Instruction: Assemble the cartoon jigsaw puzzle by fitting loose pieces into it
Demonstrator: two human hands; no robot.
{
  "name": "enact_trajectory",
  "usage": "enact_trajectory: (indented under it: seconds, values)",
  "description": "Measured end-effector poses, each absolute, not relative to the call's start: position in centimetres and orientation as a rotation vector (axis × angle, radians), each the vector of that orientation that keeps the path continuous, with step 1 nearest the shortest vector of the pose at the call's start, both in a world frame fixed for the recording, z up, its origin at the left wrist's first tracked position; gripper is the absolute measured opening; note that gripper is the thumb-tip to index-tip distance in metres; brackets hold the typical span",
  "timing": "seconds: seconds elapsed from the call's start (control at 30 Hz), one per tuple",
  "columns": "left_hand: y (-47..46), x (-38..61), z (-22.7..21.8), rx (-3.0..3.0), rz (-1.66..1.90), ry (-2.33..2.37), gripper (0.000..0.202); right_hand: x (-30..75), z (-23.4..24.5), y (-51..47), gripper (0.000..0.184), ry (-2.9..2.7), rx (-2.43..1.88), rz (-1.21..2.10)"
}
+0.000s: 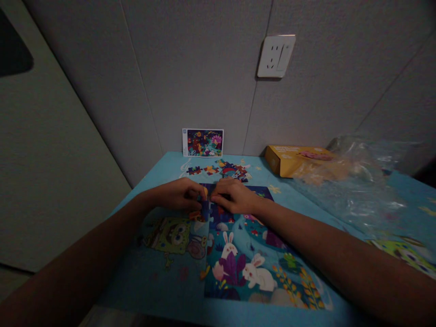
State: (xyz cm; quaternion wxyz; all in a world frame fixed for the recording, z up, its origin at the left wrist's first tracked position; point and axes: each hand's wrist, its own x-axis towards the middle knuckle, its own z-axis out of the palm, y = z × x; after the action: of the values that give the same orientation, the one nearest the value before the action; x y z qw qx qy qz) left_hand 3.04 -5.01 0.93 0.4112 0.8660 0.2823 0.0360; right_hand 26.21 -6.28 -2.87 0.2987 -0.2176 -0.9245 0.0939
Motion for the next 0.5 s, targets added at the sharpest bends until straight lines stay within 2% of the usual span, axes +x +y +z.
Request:
enact_trajectory:
  seconds: [0.23,0.33,0.5]
  values:
    - [-6.1,3.79,1.62,2.199,-0.032,0.853,0.02,26.08,-2.78,-6.37,0.022,-2.457,-0.617,0.254]
    - [-6.15,3.86,1.62,2.235,-0.009,0.854,0.025,26.02,-2.68,-6.42,0.023,-2.455,-0.605,0.232]
    - [-5.93,3.9,1.3,2.394,0.032,0.776,0.021,25.94,-2.63,-6.46,0.024,-2.462,-0.619,0.229]
